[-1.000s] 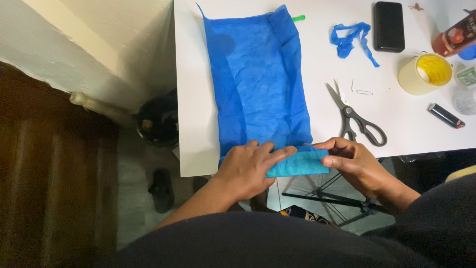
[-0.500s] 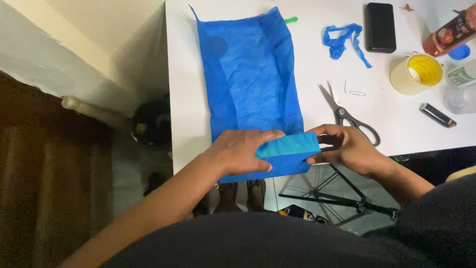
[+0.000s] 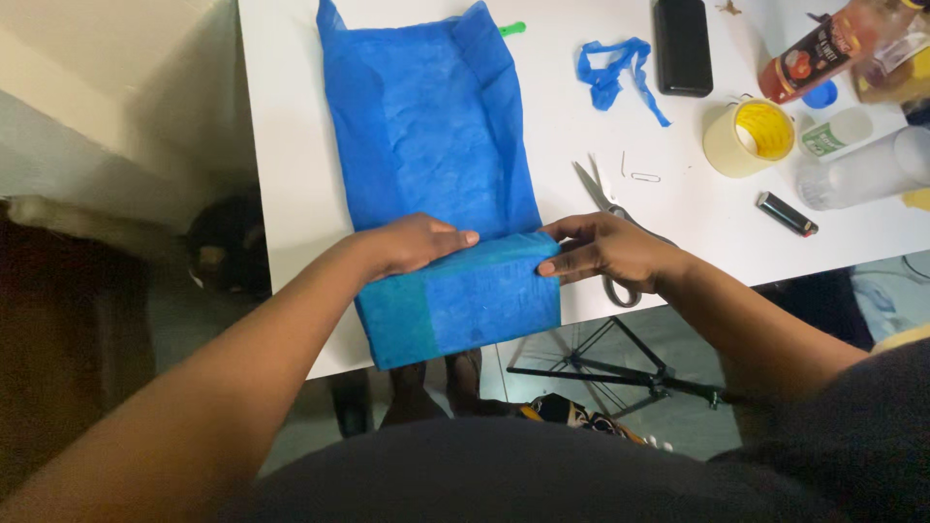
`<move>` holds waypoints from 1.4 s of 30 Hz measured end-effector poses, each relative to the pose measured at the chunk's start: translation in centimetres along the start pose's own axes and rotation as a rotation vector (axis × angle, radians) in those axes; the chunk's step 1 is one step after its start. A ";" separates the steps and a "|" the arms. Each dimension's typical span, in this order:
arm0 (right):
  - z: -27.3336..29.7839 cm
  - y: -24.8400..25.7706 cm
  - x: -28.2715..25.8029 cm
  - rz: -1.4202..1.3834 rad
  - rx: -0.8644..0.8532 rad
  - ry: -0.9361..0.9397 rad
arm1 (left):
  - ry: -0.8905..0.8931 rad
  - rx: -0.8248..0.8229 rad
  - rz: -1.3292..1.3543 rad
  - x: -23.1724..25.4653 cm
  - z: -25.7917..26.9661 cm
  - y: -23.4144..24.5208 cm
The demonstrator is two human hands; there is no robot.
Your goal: The person folds a blue nonwoven fabric around a rectangular object on a white table, then secures the folded package with strips of masking tape. The person uses scissors to cut the tape and smooths the tape over the fabric.
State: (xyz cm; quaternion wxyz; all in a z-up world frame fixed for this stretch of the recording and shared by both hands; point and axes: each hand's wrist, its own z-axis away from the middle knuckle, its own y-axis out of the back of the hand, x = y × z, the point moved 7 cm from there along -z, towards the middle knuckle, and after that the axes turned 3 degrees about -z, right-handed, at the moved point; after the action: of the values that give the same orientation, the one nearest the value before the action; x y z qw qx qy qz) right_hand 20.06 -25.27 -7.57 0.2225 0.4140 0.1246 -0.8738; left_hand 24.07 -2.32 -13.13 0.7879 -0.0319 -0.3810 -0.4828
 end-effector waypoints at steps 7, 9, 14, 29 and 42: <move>-0.7 0.3 0.0 0.049 0.017 -0.075 | -0.193 0.365 -0.064 1.8 1.1 2.8; -0.9 0.3 -0.1 0.074 0.028 -0.091 | -0.095 0.409 -0.241 2.2 1.8 3.3; -1.5 0.2 0.2 0.093 0.019 -0.149 | -0.108 0.408 -0.267 3.6 3.8 3.4; -2.5 -0.1 1.3 0.126 0.244 -0.221 | -0.158 0.454 -0.362 3.5 5.2 1.7; -1.0 -0.7 0.8 -0.004 0.270 -0.106 | -0.218 0.451 -0.358 3.2 4.5 1.6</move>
State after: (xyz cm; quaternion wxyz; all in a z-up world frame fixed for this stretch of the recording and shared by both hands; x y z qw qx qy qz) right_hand 19.93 -24.48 -8.82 0.1696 0.3930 -0.0052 -0.9037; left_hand 23.56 -1.96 -7.42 0.6319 0.1598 -0.5604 -0.5109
